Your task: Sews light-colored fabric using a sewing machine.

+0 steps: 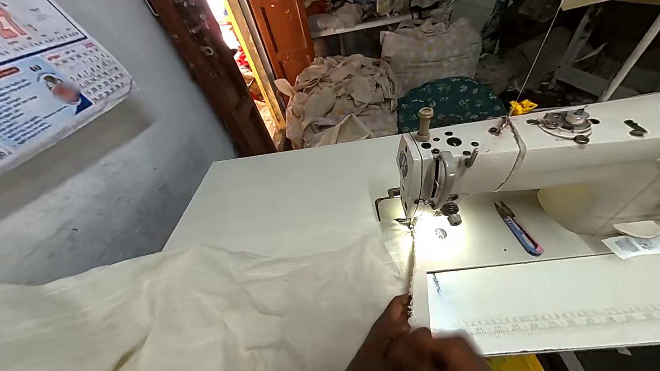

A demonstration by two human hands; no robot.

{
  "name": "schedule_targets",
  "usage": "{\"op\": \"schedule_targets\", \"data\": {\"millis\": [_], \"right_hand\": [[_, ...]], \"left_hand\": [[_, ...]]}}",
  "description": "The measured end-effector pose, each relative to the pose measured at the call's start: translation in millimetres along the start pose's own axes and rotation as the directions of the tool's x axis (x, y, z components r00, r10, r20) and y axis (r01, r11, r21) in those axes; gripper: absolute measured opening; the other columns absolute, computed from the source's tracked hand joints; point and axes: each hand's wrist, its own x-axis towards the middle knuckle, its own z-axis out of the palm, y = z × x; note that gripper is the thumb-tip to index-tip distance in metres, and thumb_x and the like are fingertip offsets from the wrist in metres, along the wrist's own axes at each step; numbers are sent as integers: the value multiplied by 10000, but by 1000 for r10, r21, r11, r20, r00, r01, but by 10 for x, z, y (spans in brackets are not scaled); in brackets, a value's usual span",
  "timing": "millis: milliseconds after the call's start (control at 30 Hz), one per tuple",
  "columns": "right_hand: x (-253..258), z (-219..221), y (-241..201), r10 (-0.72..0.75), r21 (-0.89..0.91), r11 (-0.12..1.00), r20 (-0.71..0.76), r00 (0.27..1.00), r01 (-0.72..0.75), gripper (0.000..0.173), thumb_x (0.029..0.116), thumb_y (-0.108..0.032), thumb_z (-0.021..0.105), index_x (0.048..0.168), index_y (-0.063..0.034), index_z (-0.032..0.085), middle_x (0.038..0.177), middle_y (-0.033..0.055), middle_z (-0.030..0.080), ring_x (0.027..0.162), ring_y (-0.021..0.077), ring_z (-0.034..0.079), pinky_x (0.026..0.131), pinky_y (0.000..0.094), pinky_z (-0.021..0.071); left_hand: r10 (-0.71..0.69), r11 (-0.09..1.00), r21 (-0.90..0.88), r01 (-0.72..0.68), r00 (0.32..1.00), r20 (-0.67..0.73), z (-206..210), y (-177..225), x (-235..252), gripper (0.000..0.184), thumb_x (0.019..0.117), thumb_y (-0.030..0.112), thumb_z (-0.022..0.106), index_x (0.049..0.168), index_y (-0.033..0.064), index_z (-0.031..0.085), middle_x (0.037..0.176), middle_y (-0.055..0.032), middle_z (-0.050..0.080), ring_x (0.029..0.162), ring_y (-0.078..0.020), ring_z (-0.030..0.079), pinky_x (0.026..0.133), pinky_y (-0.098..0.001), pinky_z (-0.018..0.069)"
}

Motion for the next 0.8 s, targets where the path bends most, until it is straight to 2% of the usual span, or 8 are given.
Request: {"op": "schedule_targets", "data": {"millis": [33,100,167,267,400,533,700,800], "right_hand": [[196,-119,283,44,-92,994,-210,977,-65,251,998,-241,623,1043,-22,735,836,91,711,701,198,684,634,412,583],[538,-299,654,93,-273,938,-392,915,-213,327,956,-350,668,1087,-54,713,901,90,690,751,243,668,650,459,561],[797,-384,657,176,-362,865,-430,885,-348,346,930,-309,717,1139,-35,690,966,144,689,837,330,681,711,538,549],[1076,-508,609,229,-396,813,-456,860,-426,293,957,-252,706,1136,-22,683,952,175,694,865,370,683,739,573,532],[1061,-636,841,146,-278,923,-387,910,-266,271,1019,-283,647,1112,-32,688,852,105,700,739,262,677,699,484,559],[754,-570,914,166,-203,946,-367,915,-253,314,951,-239,712,1181,-34,649,939,79,685,768,195,658,712,386,561],[913,-506,680,242,-335,842,-464,852,-422,359,924,-288,763,1116,-2,662,978,166,667,890,335,659,772,521,531],[1148,-509,677,165,-428,795,-530,832,-430,297,903,-234,759,1040,22,692,950,213,688,921,406,670,780,592,510]], "left_hand": [[-9,997,-80,7,1000,-24,56,32,-77,358,1039,183,533,1107,-148,651,1484,-270,443,1411,-232,437,1177,-339,375],[-14,997,-71,8,997,-74,231,105,-134,401,1026,240,569,1055,-145,677,1528,-306,379,1482,-287,340,1219,-377,313],[-12,997,79,20,995,-103,413,170,-114,356,993,232,632,937,-106,730,1553,-374,330,1517,-423,268,1236,-465,297],[-69,976,202,76,997,-39,518,284,-57,346,1006,243,621,870,-50,746,1569,-385,289,1521,-449,250,1224,-450,318],[-12,998,55,11,1000,12,410,132,-101,380,1007,226,619,868,-115,711,1549,-407,286,1529,-443,212,1243,-452,269],[-6,1000,-15,7,1000,29,391,86,-139,393,1020,240,601,950,-130,714,1572,-422,231,1553,-423,159,1259,-439,234],[-81,989,133,65,990,118,378,314,-21,423,1035,259,582,864,-109,701,1575,-441,199,1533,-525,105,1258,-482,205],[-176,947,293,134,977,122,427,450,50,380,1025,293,587,936,-34,759,1607,-383,217,1516,-567,106,1247,-557,201]]}}
